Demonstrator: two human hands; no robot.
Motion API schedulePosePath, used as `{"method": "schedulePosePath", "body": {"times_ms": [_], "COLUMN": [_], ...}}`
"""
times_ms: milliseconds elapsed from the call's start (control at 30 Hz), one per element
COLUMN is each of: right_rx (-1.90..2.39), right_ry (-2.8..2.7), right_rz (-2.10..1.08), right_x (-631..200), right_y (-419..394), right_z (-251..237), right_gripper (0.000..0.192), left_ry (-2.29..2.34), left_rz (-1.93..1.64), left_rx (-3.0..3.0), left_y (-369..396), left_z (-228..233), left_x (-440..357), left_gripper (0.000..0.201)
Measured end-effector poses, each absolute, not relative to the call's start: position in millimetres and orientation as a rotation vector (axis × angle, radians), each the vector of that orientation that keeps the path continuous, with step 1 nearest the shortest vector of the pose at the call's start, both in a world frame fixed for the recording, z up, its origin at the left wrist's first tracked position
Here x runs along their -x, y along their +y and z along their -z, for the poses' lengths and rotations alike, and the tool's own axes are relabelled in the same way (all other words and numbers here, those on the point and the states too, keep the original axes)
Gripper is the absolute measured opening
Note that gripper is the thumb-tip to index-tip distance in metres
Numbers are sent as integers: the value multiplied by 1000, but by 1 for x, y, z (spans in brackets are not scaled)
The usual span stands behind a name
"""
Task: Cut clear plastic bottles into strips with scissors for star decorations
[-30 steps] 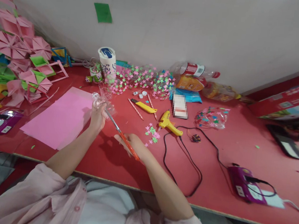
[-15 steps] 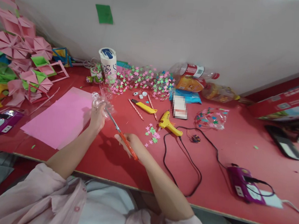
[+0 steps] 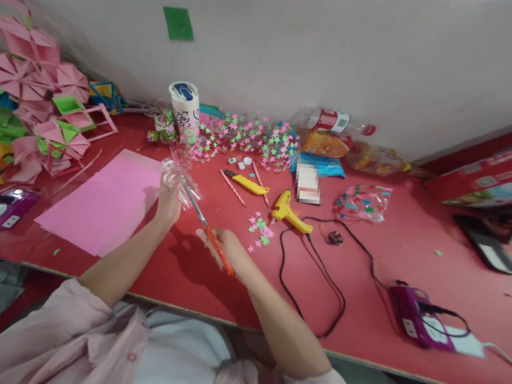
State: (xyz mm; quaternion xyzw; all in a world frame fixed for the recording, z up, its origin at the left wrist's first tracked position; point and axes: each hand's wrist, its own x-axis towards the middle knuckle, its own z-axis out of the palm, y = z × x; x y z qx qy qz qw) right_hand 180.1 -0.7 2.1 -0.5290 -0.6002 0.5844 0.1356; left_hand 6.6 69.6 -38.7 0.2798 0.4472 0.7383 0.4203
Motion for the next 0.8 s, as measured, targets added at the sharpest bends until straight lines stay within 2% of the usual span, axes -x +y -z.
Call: {"method": "schedulePosePath", "body": {"times_ms": [267,633,800], "right_rx": [1525,1479,1511], "right_ry": [-1714,-1649,-1658], "right_rz": [-1727,-1752,-1748], "right_x": [-178,-177,-179], "right_y": [0,-2,-1], "right_z": [-10,-12,-3], "right_gripper": [52,52,53], "left_ry": [1181,1107,1182], "left_rz": [-1839,-1811,-1799], "left_rx": [-738,-807,-788], "left_y": [68,69,68], "left_z": [37,44,42], "left_x": [-6,-12,-12], "left_gripper": [42,34,42]}}
